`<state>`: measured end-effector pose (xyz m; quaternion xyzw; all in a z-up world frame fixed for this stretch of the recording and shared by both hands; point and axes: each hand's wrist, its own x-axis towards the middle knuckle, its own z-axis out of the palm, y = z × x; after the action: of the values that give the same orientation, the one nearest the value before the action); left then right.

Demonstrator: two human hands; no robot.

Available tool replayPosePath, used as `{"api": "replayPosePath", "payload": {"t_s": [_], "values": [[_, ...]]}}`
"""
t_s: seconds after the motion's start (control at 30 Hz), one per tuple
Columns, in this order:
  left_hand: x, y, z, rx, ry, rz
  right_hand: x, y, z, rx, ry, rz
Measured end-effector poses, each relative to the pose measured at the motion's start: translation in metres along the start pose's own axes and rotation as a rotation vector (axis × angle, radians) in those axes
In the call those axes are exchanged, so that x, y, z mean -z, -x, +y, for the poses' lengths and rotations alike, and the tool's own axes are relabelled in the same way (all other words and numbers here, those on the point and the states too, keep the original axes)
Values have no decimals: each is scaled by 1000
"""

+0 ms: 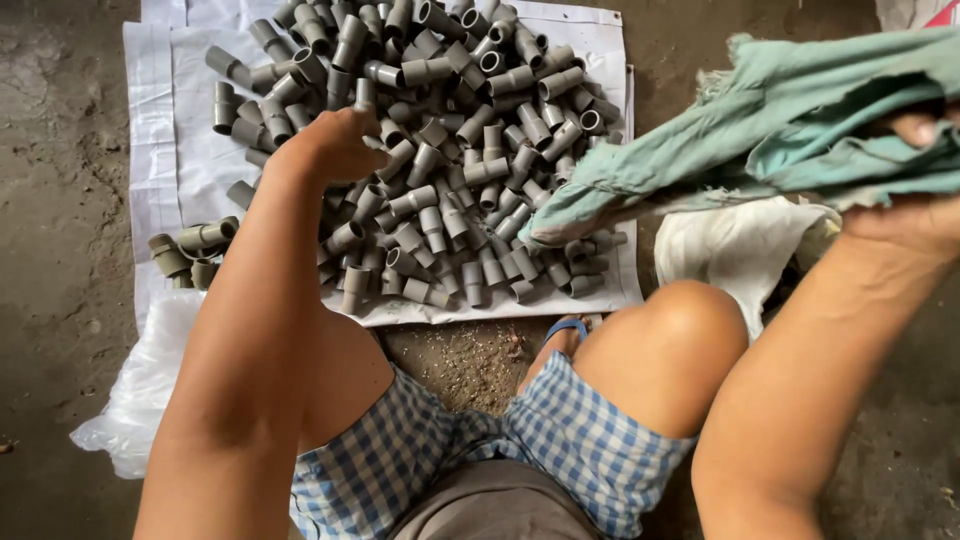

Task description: The person sits on the floor and wipes small gray metal pipe fittings with a cloth. They pick up each fitting one at a time, rub it with the cloth, and place it back on the white sheet. The process is repeated continuously throughout the clip.

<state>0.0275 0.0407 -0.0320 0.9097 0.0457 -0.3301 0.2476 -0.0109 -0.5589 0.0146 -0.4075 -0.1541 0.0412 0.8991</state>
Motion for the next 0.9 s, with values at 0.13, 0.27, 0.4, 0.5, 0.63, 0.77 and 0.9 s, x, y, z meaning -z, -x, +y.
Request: {"api": "replayPosePath", "payload": {"t_s": [0.13,0.27,0.4,0.5,0.63,0.77,0.9], "values": [[6,0,-2,68,42,-45,-69,-42,37,66,5,323],[-5,-19,0,40,68,1,-142,-55,71,-36,140,808],[-23,-49,1,91,20,-13,-143,-56,68,55,169,835],[-55,-97,-3,41,-107,-7,-133,-55,68,190,199,815],[-108,-147,8,-120,-251,66,-138,-49,65,143,206,746],[-176,-208,39,-215,-112,352,-138,-41,59,49,174,934],[-220,-229,100,-187,-51,501,-137,-35,55,87,119,925]]}}
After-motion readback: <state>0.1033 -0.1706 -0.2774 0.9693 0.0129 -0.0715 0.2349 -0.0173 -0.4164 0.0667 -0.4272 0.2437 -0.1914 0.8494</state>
